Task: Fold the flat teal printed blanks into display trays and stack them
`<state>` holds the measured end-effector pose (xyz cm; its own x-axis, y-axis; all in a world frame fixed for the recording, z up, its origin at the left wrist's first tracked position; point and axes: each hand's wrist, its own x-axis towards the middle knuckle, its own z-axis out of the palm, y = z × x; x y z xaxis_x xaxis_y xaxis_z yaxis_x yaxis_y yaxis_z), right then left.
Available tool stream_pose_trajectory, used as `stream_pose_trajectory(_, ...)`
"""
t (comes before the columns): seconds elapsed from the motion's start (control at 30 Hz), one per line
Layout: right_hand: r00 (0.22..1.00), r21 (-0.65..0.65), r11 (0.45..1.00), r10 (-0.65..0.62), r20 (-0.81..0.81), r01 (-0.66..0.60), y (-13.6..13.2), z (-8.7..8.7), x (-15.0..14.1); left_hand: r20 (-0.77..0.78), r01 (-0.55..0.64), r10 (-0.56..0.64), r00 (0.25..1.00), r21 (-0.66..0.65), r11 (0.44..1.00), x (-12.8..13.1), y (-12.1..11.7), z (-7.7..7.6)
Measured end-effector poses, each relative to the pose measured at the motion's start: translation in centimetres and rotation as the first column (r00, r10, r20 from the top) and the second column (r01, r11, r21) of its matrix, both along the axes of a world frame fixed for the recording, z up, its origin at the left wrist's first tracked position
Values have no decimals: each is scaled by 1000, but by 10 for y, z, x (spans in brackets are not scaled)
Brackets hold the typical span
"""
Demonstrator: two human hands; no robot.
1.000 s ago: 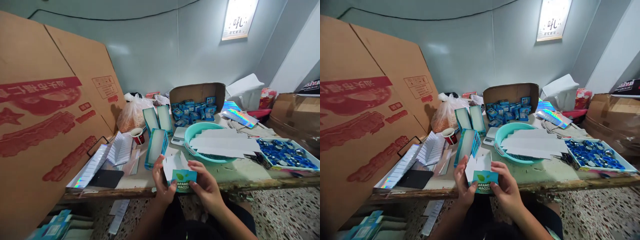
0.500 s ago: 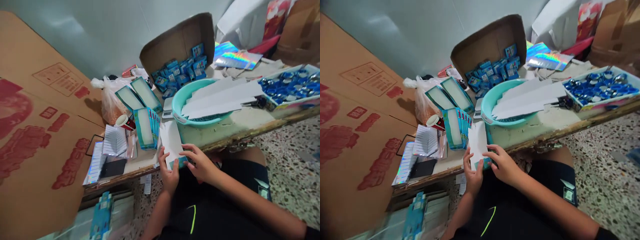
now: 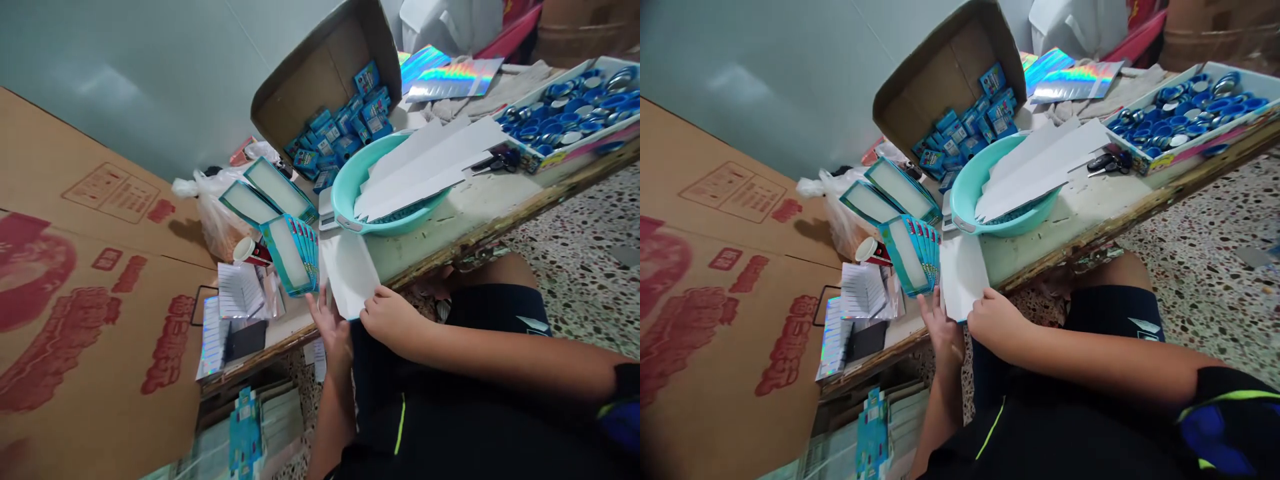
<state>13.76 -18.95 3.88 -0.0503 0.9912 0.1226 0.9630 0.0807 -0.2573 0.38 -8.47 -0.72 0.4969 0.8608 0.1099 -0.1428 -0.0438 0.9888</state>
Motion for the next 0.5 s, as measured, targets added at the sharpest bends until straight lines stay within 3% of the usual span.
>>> stream_pose_trajectory(0.03,999,-5,1000,30,-32,-30,-2,6,2,77,9,4,997,-165,986,-3,3,3)
stream_pose_trajectory(0.1,989,-5,996,90,-120,-91,-7,17,0,129,52,11,992,-474,879,-11,7,8)
stream_pose_trajectory(0.17,967,-35,989,131,-221,-142,-13,24,-6,87,68,-15,996,-650,757,-17,7,12)
stream_pose_trajectory(0.2,953,-54,987,133,-272,-153,-14,26,-11,64,54,-14,998,-680,732,-20,5,15)
stream_pose_trajectory(0.3,893,-23,985,145,-426,-171,-15,24,-20,49,-14,59,997,-641,767,-24,-3,23)
stream_pose_trajectory(0.4,791,106,955,290,-539,-278,-11,20,-18,58,-9,53,997,-577,817,-28,-10,29)
stream_pose_trajectory(0.5,710,147,901,414,-570,-407,-6,21,-9,15,-18,28,999,-450,893,-28,-15,22)
